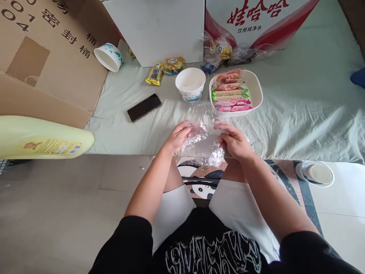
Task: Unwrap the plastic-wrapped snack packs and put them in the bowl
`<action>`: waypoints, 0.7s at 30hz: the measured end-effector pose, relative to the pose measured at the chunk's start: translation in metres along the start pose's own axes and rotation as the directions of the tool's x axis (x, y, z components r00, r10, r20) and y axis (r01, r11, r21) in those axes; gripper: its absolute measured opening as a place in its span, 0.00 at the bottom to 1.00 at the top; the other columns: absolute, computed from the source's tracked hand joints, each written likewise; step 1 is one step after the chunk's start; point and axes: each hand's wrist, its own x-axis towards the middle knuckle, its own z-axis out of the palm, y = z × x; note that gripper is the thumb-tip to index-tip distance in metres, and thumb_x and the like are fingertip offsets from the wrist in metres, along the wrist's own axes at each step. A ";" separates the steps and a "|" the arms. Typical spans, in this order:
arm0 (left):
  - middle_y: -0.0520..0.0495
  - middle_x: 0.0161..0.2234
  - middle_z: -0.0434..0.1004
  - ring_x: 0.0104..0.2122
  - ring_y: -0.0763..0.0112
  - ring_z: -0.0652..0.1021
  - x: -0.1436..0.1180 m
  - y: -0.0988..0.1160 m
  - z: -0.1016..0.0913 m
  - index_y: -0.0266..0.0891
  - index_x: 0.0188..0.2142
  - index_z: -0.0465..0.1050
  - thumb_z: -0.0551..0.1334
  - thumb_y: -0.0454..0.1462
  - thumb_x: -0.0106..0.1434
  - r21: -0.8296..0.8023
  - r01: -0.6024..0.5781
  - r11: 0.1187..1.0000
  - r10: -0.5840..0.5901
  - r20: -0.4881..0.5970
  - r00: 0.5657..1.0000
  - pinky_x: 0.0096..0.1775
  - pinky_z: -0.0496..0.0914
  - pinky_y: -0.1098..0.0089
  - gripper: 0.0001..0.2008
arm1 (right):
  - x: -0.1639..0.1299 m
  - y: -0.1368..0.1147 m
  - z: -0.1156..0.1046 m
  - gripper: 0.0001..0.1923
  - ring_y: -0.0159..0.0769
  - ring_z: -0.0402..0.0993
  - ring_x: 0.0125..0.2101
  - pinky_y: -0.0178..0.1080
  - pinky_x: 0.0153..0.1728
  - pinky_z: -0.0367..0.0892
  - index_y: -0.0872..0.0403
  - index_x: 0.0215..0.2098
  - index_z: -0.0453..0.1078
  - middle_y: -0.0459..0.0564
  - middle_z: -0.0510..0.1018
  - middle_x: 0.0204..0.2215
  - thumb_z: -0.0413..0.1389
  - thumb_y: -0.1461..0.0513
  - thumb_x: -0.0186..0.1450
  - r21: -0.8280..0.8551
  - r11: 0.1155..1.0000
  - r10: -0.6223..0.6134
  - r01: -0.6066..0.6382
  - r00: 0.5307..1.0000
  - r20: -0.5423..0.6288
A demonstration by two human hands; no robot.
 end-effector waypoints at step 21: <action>0.40 0.28 0.82 0.27 0.68 0.78 0.003 -0.006 -0.003 0.36 0.18 0.78 0.58 0.53 0.65 -0.033 0.005 0.999 -0.010 -0.138 0.990 0.32 0.72 0.69 0.28 | -0.006 0.009 -0.014 0.14 0.46 0.71 0.62 0.50 0.63 0.65 0.49 0.21 0.77 0.47 0.77 0.57 0.53 0.69 0.57 -0.216 0.942 -0.237 0.258 0.964 0.117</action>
